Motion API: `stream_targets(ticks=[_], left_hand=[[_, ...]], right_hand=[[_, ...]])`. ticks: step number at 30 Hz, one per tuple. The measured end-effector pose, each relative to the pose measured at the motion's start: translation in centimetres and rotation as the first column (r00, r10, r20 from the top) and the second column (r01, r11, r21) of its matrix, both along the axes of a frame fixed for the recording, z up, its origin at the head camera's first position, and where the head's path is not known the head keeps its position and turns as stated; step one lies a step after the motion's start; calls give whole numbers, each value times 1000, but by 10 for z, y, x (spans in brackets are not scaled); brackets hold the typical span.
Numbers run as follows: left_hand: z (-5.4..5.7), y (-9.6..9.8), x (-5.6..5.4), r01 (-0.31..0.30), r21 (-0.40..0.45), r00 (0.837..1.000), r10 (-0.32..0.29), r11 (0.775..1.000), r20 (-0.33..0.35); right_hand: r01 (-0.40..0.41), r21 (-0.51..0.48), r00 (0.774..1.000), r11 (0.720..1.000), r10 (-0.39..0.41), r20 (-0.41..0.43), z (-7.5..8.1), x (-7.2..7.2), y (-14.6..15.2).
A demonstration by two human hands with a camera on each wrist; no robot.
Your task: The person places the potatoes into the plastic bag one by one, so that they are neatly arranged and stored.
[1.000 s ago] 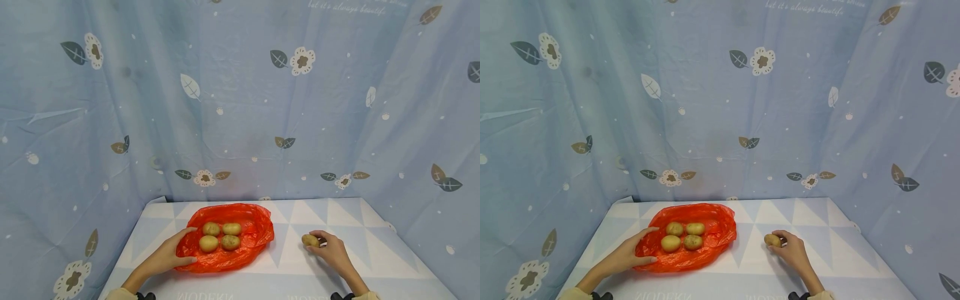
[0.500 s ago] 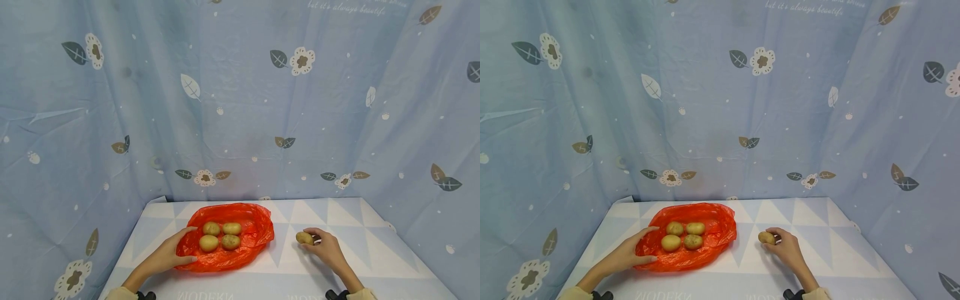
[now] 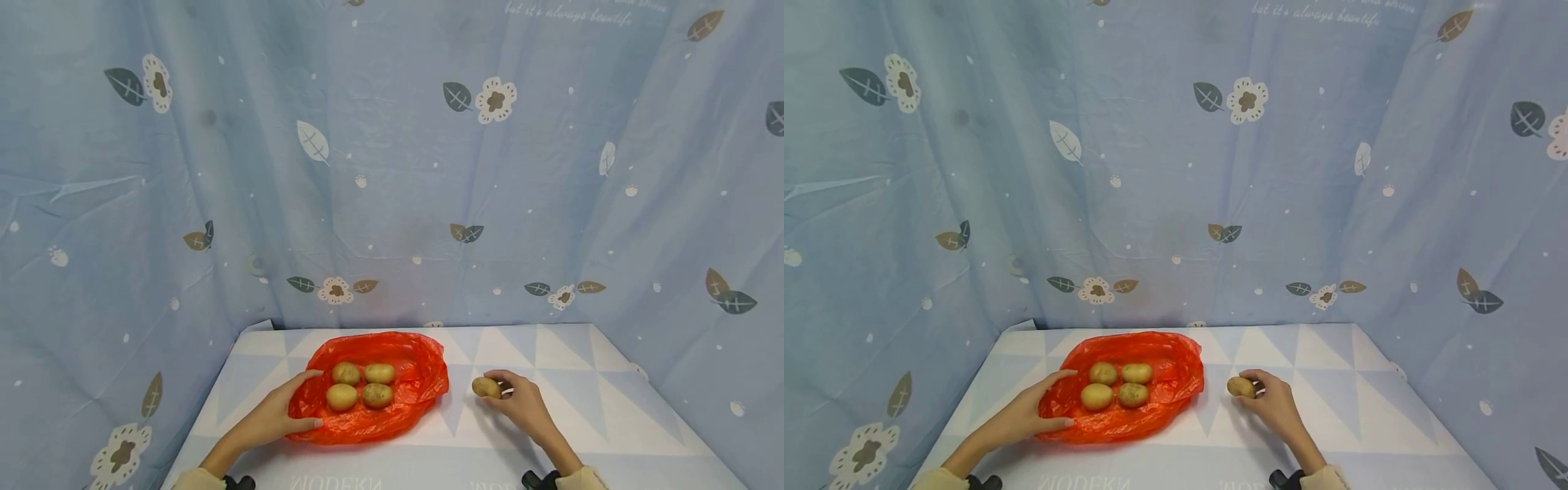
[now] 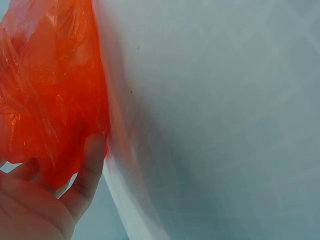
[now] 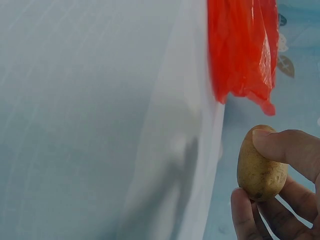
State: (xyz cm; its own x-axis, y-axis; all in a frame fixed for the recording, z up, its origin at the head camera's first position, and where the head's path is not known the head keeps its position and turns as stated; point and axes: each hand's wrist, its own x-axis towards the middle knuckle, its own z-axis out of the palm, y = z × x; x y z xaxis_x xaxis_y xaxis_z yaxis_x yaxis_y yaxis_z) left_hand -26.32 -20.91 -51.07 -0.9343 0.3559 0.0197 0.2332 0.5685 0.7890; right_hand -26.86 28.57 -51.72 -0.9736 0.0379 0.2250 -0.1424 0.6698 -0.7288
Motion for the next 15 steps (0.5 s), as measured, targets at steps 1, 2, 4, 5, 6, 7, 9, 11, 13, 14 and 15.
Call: stream_targets(ticks=[1,2,4,5,6,7,9,11,13,14,15], left_hand=[[-1,0,0,1,0,1000,-1,1000,1],[-1,0,0,1,1,1000,-1,1000,1],[-2,-1,0,3,2,1000,-3,1000,1],[-2,-1,0,3,2,1000,-3,1000,0],[-3,-1,0,4,3,1000,-4,1000,-2],[-3,-1,0,4,6,1000,-4,1000,-2],[-3,-1,0,4,5,1000,-4,1000,-5],[-3,-1,0,3,7,1000,-3,1000,0],[-2,0,0,0,8,1000,0,1000,4],[-2,0,0,0,8,1000,0,1000,7],[-1,0,1,0,9,1000,0,1000,6]], right_hand=[[-5,-1,1000,1000,5,-3,0,0,-2],[-8,-6,1000,1000,8,-5,0,0,-4],[-14,-11,1000,1000,14,-9,0,0,-7],[-21,-10,1000,1000,21,-16,0,-1,-9],[-26,-14,999,1000,26,-19,1,-1,-11],[-32,-15,999,999,31,-20,1,-1,-13],[-42,-18,999,999,42,-21,1,-3,-16],[-54,-23,998,998,53,-18,1,-4,-20],[-65,-34,998,997,64,-14,3,-5,-23],[-71,-38,997,997,71,-16,3,-5,-25],[-77,-41,997,996,76,-21,3,-5,-26]])
